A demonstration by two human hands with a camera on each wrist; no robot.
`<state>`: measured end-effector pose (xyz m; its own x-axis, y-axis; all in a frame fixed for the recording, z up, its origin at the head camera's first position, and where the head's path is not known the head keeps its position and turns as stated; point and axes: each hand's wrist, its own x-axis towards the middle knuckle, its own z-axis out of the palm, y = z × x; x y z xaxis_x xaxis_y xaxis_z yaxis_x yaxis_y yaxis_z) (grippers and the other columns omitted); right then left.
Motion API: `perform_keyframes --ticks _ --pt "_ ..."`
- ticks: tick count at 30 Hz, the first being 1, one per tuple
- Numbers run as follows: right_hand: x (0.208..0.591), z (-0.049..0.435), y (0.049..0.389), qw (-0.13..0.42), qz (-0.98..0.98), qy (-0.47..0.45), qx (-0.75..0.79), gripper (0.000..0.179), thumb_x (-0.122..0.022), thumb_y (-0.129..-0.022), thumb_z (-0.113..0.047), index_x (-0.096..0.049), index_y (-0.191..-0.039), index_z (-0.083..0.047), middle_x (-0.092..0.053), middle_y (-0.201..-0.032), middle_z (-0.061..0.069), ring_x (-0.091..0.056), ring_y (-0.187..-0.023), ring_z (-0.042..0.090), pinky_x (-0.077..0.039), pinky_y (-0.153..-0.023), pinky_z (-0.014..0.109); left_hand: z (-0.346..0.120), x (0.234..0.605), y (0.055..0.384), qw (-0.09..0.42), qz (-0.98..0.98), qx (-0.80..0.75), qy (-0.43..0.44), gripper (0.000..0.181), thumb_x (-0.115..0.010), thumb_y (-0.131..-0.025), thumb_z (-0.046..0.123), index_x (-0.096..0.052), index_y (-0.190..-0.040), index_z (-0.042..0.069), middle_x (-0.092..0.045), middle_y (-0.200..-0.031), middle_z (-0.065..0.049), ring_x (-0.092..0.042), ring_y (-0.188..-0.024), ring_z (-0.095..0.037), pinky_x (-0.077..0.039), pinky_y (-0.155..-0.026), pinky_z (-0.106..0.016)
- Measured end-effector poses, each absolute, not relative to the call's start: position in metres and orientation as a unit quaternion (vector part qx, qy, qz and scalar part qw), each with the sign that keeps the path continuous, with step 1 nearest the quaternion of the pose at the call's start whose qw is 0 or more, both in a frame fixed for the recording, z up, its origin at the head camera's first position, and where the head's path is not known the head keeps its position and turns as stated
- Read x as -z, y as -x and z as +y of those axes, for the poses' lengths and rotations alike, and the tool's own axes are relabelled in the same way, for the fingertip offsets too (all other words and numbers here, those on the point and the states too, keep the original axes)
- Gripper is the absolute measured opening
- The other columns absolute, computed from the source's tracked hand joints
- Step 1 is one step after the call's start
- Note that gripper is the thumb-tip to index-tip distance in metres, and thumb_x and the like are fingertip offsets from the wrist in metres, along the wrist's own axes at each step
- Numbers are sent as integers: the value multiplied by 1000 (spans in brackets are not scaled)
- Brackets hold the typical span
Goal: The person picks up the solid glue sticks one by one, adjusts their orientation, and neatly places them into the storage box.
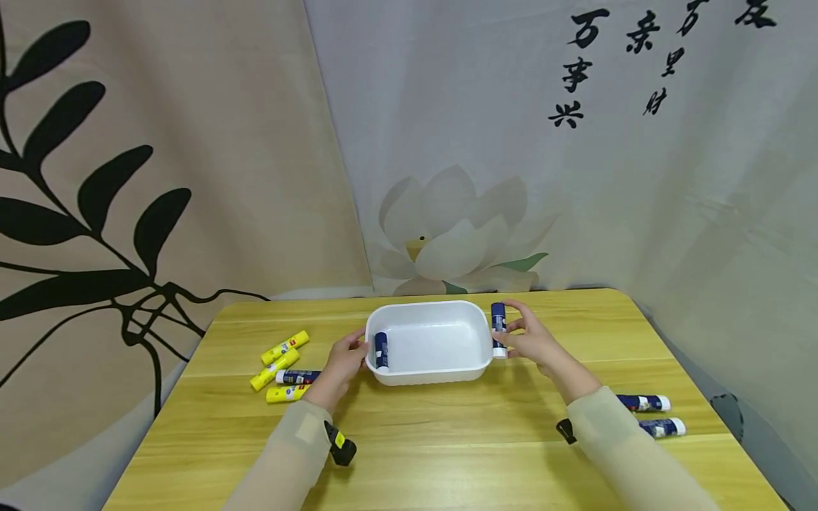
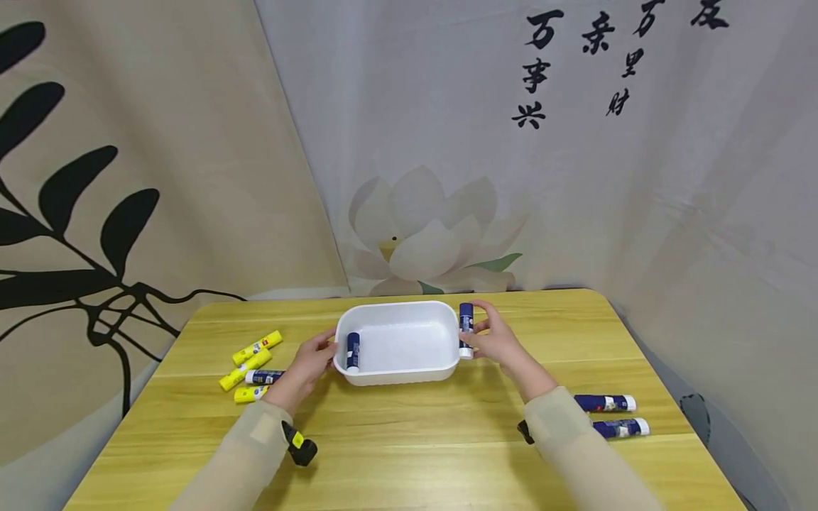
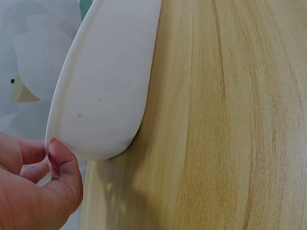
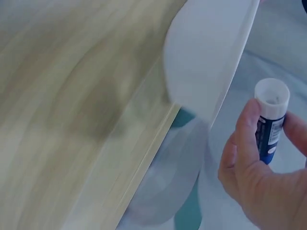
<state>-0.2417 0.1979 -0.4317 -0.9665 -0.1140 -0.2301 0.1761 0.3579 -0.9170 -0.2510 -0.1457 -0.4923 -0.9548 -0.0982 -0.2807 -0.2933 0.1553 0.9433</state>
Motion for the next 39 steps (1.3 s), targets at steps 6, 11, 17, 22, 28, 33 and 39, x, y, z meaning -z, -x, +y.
perform_keyframes --ticks 6,11,17,22,28,33,39 --pt "435 156 250 132 815 -19 564 72 -66 -88 -14 -24 -147 -19 -42 -111 18 -57 -85 25 -57 -68 34 -147 493 251 81 757 -635 133 43 -47 -99 10 -44 -141 9 -45 -108 -11 -47 -82 -16 -45 -74 -28" --pt "444 124 258 137 820 -17 556 73 -69 -86 -13 -28 -146 -20 -47 -107 18 -59 -81 23 -57 -66 36 -147 492 251 86 756 -634 136 43 -46 -99 11 -43 -142 10 -44 -109 -11 -47 -85 -17 -45 -76 -28" --pt "453 91 266 154 823 -9 547 71 -71 -84 -10 -33 -143 -21 -52 -97 14 -58 -74 20 -57 -66 41 -147 491 250 91 756 -634 135 43 -46 -99 11 -43 -142 10 -44 -114 -12 -47 -88 -18 -46 -80 -30" --pt "464 68 270 176 837 2 519 70 -72 -83 -11 -35 -142 -20 -55 -92 13 -59 -68 19 -57 -59 35 -147 490 250 94 755 -634 135 43 -46 -99 12 -43 -142 11 -45 -114 -12 -47 -87 -18 -46 -81 -32" --pt "473 44 275 197 861 1 468 69 -75 -80 -16 -38 -139 -21 -57 -111 17 -60 -73 20 -56 -59 32 -148 489 249 90 756 -634 136 43 -46 -99 11 -44 -141 10 -44 -111 -12 -47 -82 -16 -45 -77 -30" --pt "474 28 275 205 863 -11 462 69 -77 -79 -16 -40 -137 -17 -50 -127 20 -59 -71 21 -55 -59 33 -147 489 249 87 754 -638 132 42 -47 -98 9 -45 -141 9 -45 -109 -11 -47 -81 -15 -46 -75 -28" --pt "479 15 276 194 869 -2 456 71 -77 -78 -14 -40 -138 -14 -53 -123 20 -58 -73 20 -52 -59 30 -147 492 250 68 757 -639 119 42 -49 -97 7 -45 -139 3 -46 -102 -10 -46 -72 -11 -43 -63 -22"
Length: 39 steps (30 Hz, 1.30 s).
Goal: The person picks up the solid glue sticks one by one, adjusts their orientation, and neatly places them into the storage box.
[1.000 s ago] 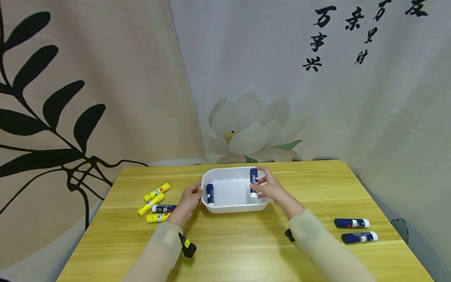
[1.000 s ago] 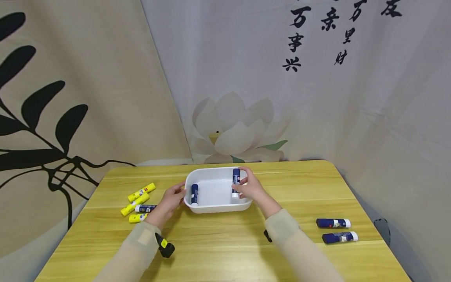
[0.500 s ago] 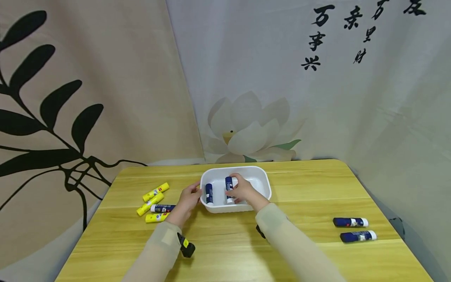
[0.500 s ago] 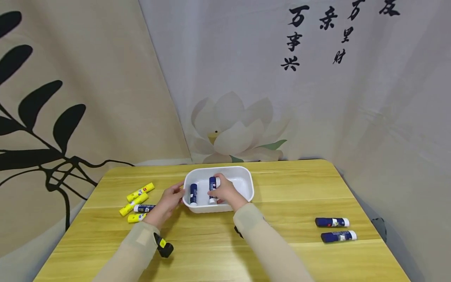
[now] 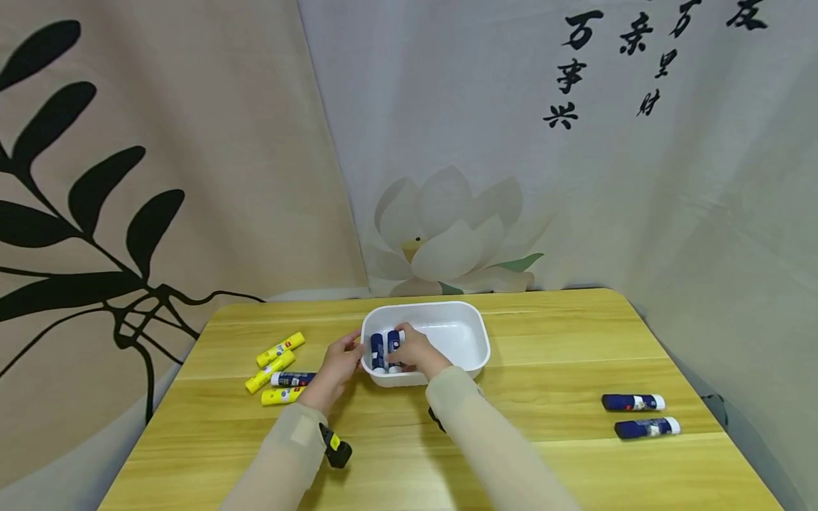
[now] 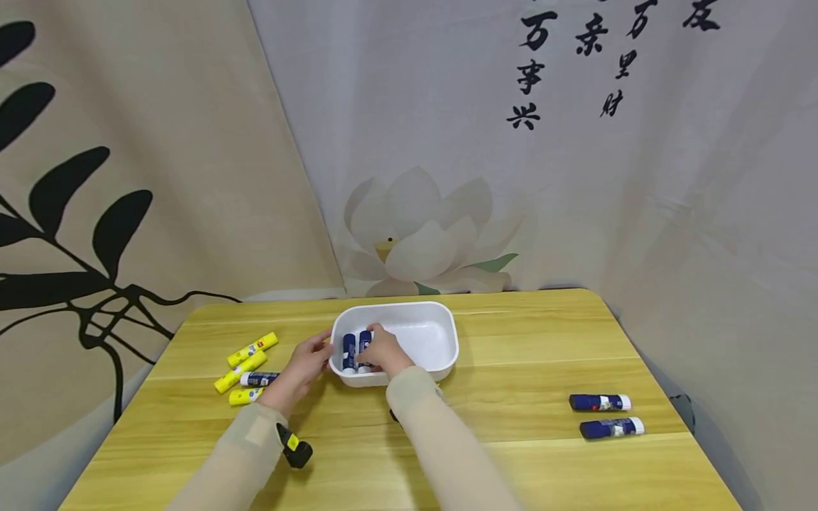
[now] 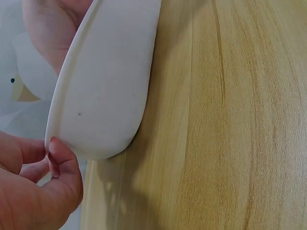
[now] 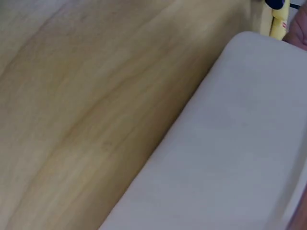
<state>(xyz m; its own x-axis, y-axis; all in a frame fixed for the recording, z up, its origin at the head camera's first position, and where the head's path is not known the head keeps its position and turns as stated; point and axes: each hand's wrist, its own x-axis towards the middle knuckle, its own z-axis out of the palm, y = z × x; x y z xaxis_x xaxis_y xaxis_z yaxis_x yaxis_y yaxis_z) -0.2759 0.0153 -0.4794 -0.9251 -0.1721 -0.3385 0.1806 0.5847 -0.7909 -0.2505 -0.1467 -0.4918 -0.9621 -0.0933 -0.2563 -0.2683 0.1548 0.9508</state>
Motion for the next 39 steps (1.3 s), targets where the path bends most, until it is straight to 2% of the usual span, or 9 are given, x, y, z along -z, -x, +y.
perform_keyframes --ticks 5,8,15,17,20,23,31,34,39 --pt "482 10 275 174 896 26 408 70 -77 -78 -17 -43 -139 -11 -54 -130 18 -57 -99 25 -51 -81 36 -147 492 250 69 760 -635 118 42 -49 -97 8 -45 -139 4 -46 -105 -11 -46 -72 -11 -44 -65 -23" --pt "482 10 274 173 900 40 397 70 -77 -78 -19 -44 -139 -10 -52 -134 17 -55 -107 25 -50 -85 36 -147 491 249 71 759 -637 117 42 -49 -97 8 -45 -139 4 -45 -106 -11 -46 -73 -12 -43 -65 -23" --pt "477 18 273 175 890 41 418 62 -73 -79 -13 -48 -136 -8 -53 -131 18 -60 -77 20 -55 -65 34 -146 491 249 65 756 -641 115 43 -49 -97 6 -45 -139 2 -44 -102 -10 -45 -74 -12 -44 -64 -22" --pt "475 23 274 171 893 59 412 58 -71 -81 -11 -49 -134 -8 -58 -122 18 -59 -70 20 -55 -62 35 -146 491 249 67 756 -641 115 43 -49 -97 6 -44 -139 2 -44 -102 -10 -45 -74 -12 -44 -64 -22" --pt "471 34 274 146 906 109 382 53 -70 -82 -11 -52 -132 -7 -63 -103 15 -55 -70 17 -51 -62 30 -146 491 249 68 755 -641 118 43 -48 -97 6 -44 -140 3 -44 -103 -10 -46 -74 -13 -44 -64 -22" --pt "464 50 271 107 911 160 364 50 -69 -84 -12 -53 -131 -6 -62 -94 12 -55 -77 18 -48 -69 30 -146 491 249 69 753 -642 122 43 -48 -97 6 -45 -139 4 -44 -103 -10 -46 -75 -13 -45 -66 -23" --pt "443 108 248 -9 939 226 259 47 -66 -89 -25 -53 -133 -13 -59 -120 9 -55 -111 28 -45 -96 41 -146 491 251 66 749 -649 119 43 -48 -96 4 -45 -139 3 -45 -101 -9 -45 -70 -11 -45 -65 -23" --pt "444 134 241 -59 949 234 204 48 -65 -89 -29 -52 -134 -16 -56 -126 7 -51 -118 28 -41 -100 45 -146 492 250 68 751 -646 120 42 -48 -97 5 -46 -139 4 -44 -103 -10 -46 -72 -12 -45 -66 -24" --pt "450 179 230 -90 954 229 173 56 -63 -90 -34 -45 -140 -18 -47 -138 11 -44 -127 34 -37 -101 56 -146 494 250 69 750 -646 122 42 -47 -97 5 -46 -139 4 -44 -104 -10 -46 -76 -14 -45 -67 -23"
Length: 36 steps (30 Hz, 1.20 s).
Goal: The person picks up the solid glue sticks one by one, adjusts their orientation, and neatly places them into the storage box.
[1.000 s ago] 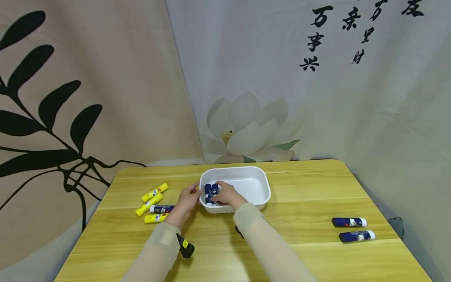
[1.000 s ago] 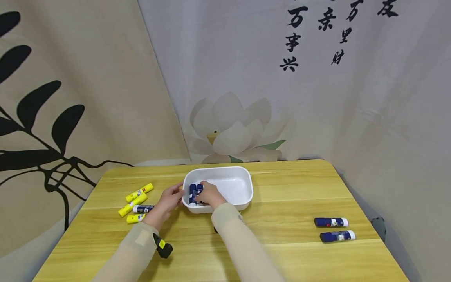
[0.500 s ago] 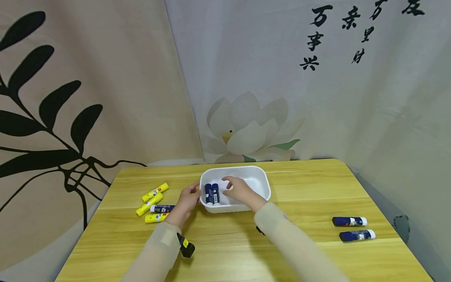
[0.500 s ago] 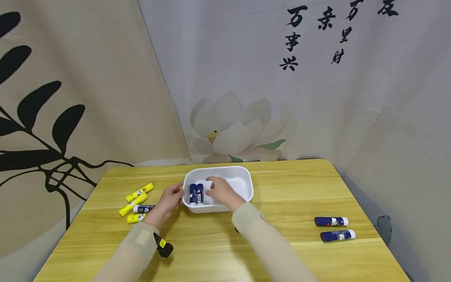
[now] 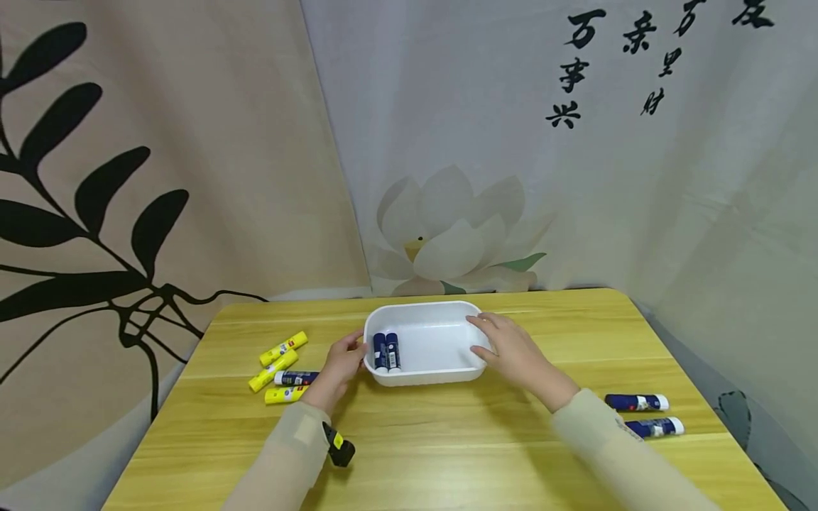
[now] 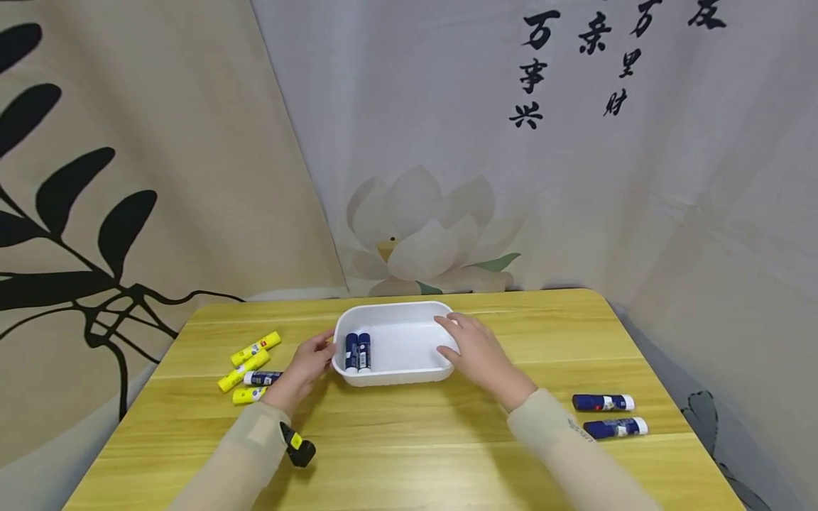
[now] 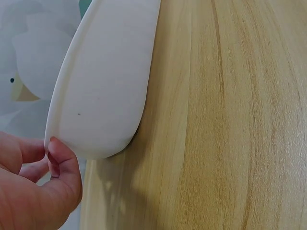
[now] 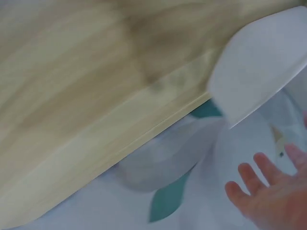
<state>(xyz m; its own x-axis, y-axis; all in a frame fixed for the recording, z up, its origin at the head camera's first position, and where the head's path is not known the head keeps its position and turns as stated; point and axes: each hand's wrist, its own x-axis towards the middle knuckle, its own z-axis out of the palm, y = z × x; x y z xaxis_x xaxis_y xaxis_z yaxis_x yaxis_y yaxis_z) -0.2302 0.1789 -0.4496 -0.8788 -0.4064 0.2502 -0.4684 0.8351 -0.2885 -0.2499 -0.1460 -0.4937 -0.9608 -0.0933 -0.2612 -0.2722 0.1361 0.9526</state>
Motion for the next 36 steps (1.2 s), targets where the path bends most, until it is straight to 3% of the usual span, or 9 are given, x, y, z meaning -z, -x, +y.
perform_keyframes --ticks 9,16,21,25,29,33,36 --pt "466 263 207 75 -963 -209 -155 63 -64 -89 -31 -38 -145 -16 -34 -147 19 -30 -132 45 -20 -102 69 -144 496 250 68 750 -646 127 42 -48 -97 6 -45 -139 5 -45 -102 -9 -46 -78 -15 -45 -68 -25" --pt "474 334 184 93 -959 -205 -170 67 -70 -85 -24 -38 -144 -13 -36 -140 29 -35 -122 54 -26 -92 71 -143 496 250 73 753 -641 128 41 -48 -98 8 -47 -139 7 -45 -104 -9 -46 -76 -13 -45 -72 -28" --pt "474 374 167 46 -963 -192 -182 68 -70 -83 -28 -41 -142 -12 -40 -136 31 -39 -116 55 -34 -84 70 -144 495 251 76 752 -641 132 42 -48 -98 8 -47 -139 9 -46 -104 -9 -46 -77 -14 -44 -71 -27" --pt "477 391 159 -6 -958 -202 -201 64 -72 -82 -27 -46 -137 -8 -48 -125 28 -48 -108 50 -44 -77 62 -145 495 251 75 749 -645 130 42 -47 -98 7 -46 -140 9 -45 -103 -9 -46 -78 -16 -45 -70 -27" --pt "482 402 158 -50 -954 -213 -203 61 -72 -81 -20 -48 -135 -7 -55 -113 19 -56 -96 37 -50 -71 44 -146 495 251 72 749 -646 126 43 -47 -97 6 -45 -140 9 -45 -102 -9 -47 -76 -16 -44 -69 -27" --pt "487 410 161 -75 -955 -217 -186 56 -71 -81 -12 -50 -133 -8 -57 -101 7 -55 -81 13 -42 -62 26 -146 495 251 69 751 -645 122 43 -47 -97 6 -46 -140 7 -46 -102 -10 -47 -76 -15 -45 -69 -27" --pt "491 413 164 -80 -957 -213 -182 55 -71 -80 -7 -51 -131 -6 -56 -99 6 -52 -78 7 -37 -59 24 -146 495 251 68 752 -644 121 42 -47 -97 6 -46 -140 6 -46 -102 -10 -47 -74 -14 -45 -68 -27"
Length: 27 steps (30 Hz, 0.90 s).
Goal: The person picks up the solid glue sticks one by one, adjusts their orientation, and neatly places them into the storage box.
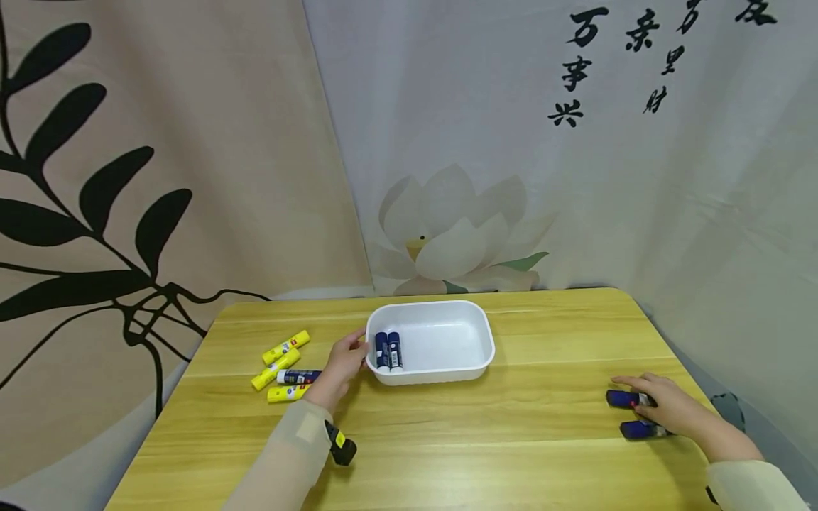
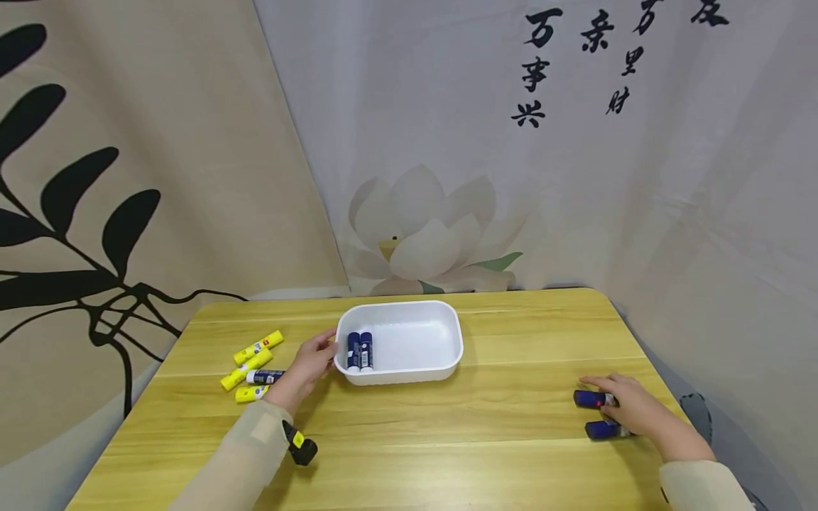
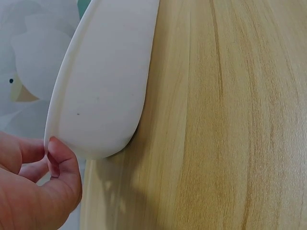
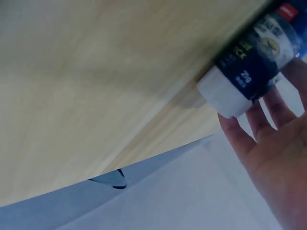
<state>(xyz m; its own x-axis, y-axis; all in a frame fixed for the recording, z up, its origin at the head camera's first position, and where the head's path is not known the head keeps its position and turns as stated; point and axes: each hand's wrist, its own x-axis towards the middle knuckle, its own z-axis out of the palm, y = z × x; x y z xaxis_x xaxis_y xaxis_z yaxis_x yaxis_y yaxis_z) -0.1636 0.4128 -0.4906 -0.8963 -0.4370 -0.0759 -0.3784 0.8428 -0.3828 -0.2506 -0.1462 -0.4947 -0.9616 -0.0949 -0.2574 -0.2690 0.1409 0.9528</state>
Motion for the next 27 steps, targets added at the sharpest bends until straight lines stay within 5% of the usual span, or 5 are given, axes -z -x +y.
perform_keyframes --ticks 8,16,27 --pt "485 402 171 59 968 172 171 62 -67 -84 -8 -42 -140 -8 -58 -108 15 -60 -92 28 -49 -67 36 -146 494 250 69 752 -642 131 42 -48 -98 8 -47 -139 9 -45 -104 -10 -47 -76 -14 -46 -72 -30" --pt "475 368 180 -5 971 165 174 71 -62 -90 -12 -26 -150 -21 -55 -106 11 -55 -81 16 -44 -63 32 -147 495 251 74 753 -639 135 42 -48 -98 9 -46 -140 9 -45 -106 -11 -47 -81 -16 -48 -78 -34" --pt "464 325 198 -26 951 151 269 56 -58 -94 -17 -35 -146 -18 -54 -108 12 -52 -83 15 -45 -58 23 -147 491 245 63 750 -647 120 41 -49 -97 8 -48 -138 7 -46 -102 -10 -47 -80 -15 -48 -72 -27"
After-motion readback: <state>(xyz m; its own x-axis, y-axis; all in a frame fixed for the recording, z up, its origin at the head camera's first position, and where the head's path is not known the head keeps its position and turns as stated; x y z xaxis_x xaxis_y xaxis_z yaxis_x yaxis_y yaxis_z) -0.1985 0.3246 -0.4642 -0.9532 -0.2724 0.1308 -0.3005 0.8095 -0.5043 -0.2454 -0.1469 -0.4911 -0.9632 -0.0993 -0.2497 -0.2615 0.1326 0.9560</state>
